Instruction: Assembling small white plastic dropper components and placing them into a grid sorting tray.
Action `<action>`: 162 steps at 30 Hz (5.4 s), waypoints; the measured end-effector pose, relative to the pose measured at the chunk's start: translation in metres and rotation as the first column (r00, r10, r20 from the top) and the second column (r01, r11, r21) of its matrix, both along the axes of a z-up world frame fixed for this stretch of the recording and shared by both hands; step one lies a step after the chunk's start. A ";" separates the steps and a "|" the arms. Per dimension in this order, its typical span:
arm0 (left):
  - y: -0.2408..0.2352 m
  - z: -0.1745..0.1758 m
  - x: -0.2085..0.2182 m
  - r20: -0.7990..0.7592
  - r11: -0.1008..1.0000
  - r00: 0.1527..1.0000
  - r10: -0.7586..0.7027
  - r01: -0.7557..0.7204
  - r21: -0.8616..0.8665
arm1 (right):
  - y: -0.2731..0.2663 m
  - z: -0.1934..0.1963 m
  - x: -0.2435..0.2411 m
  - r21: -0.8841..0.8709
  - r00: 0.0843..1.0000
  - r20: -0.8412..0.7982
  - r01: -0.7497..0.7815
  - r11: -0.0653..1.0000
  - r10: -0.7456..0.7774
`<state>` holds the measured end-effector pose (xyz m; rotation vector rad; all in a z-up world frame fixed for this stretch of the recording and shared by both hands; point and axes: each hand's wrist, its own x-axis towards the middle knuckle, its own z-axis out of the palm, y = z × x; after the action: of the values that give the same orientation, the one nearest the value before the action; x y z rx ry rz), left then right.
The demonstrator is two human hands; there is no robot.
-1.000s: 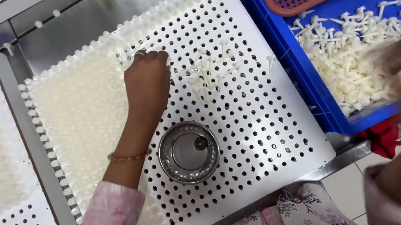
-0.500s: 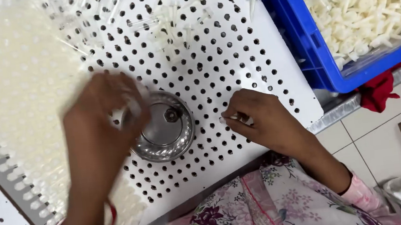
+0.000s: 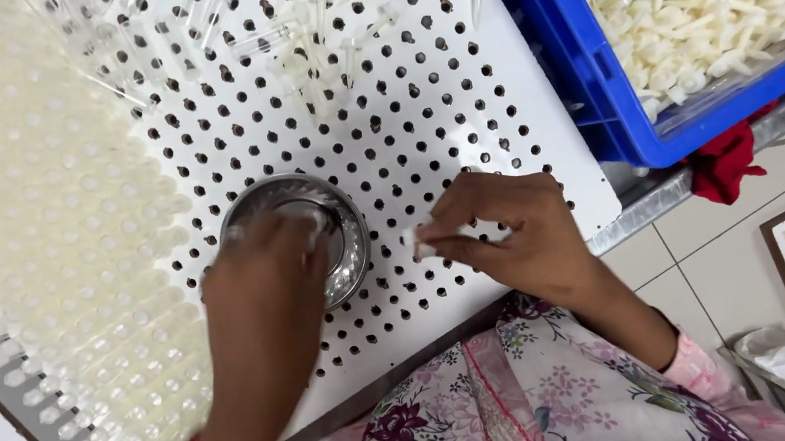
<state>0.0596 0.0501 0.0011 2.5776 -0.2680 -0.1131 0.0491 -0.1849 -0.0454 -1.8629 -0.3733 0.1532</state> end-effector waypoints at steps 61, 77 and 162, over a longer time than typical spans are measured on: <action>0.073 -0.066 0.133 0.284 0.981 0.952 0.118 -0.067 -0.183 | 0.005 -0.050 0.032 -0.240 0.948 0.272 0.236 0.942 -0.168; 0.007 -0.004 -0.018 -0.034 1.000 0.999 -0.015 0.014 -0.016 | -0.001 -0.035 0.024 -0.102 0.939 0.113 0.337 0.936 -0.326; 0.091 -0.007 -0.037 0.278 0.875 0.903 0.328 -0.401 0.271 | 0.017 -0.031 0.072 -0.602 0.925 0.378 0.269 0.752 -0.029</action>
<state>0.0226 0.1411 -0.0060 2.9187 0.1839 0.3014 0.1210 -0.1683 -0.0768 -2.6194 -0.4423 -0.1962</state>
